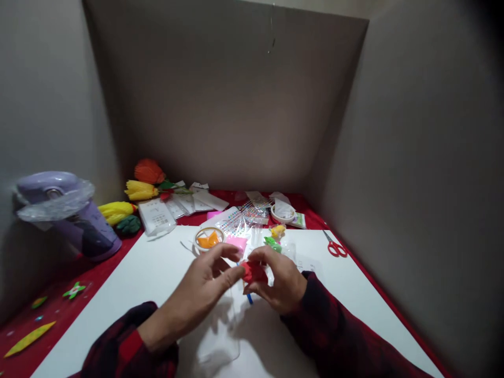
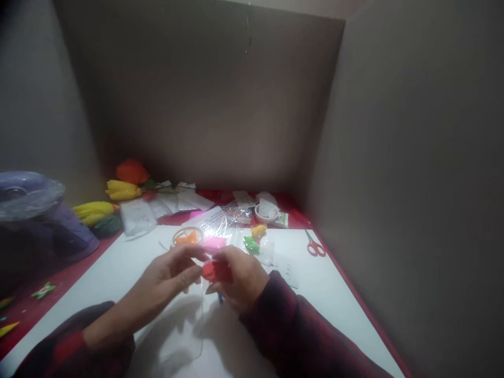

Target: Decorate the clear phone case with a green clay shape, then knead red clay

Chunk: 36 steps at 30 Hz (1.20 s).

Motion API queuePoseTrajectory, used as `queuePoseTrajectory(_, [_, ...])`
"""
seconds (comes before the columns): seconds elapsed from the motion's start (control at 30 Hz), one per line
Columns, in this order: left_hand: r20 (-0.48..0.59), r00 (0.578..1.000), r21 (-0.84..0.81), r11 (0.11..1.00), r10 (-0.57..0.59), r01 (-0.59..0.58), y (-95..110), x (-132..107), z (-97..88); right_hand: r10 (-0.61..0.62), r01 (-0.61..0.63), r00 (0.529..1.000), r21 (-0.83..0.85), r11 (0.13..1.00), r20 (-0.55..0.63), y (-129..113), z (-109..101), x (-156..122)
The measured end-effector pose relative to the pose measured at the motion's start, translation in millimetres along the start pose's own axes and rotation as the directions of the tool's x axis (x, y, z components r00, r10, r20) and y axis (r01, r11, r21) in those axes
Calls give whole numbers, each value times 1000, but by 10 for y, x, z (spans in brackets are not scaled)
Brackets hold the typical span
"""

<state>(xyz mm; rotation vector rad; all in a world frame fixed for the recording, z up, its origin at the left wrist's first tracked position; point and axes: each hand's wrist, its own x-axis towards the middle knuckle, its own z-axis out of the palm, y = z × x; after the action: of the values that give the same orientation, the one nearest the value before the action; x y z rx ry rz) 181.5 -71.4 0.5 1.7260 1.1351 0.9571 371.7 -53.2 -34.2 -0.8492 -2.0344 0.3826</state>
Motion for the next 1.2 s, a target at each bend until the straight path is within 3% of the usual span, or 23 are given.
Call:
queuePoseTrajectory(0.1, [41, 999, -97, 995, 20, -16, 0, -44, 110, -125, 123, 988, -30, 992, -86, -77, 85, -3])
queuePoseTrajectory(0.2, [-46, 999, -166, 986, 7, -15, -36, -54, 105, -198, 191, 957, -50, 980, -212, -114, 56, 17])
queuePoseTrajectory(0.3, [-147, 989, -182, 983, 1, -28, -76, -53, 63, -215, 178, 929, -148, 973, -300, -166, 5, 9])
queuePoseTrajectory(0.5, [-250, 950, 71, 982, 187, -175, -184, -89, 91, -102, 57, 970, -201, 978, -221, -239, 119, -83])
queuePoseTrajectory(0.63, [-235, 914, 193, 938, 331, -290, -178, -115, 152, -117, 81, 971, -172, 982, -211, -276, 203, -124])
queuePoseTrajectory(0.8, [-222, 882, 293, 891, 417, -347, -112, -145, 176, -133, 116, 980, -120, 986, -148, -336, 230, -178])
queuePoseTrajectory(0.87, [-197, 887, 288, 889, 418, -355, -112, -150, 165, -145, 131, 982, -117, 984, -121, -326, 249, -194])
queuePoseTrajectory(1.0, [-119, 945, 122, 949, 306, -292, -145, -136, 127, -137, 127, 984, -92, 988, -114, -273, 273, -202])
queuePoseTrajectory(1.1, [-57, 971, -11, 972, 232, -233, -155, -124, 103, -51, 48, 984, -21, 999, -169, -279, 247, -206])
queuePoseTrajectory(1.2, [10, 975, 7, 975, 223, -223, -141, -121, 84, 89, -78, 981, 70, 994, -174, -322, 199, -219])
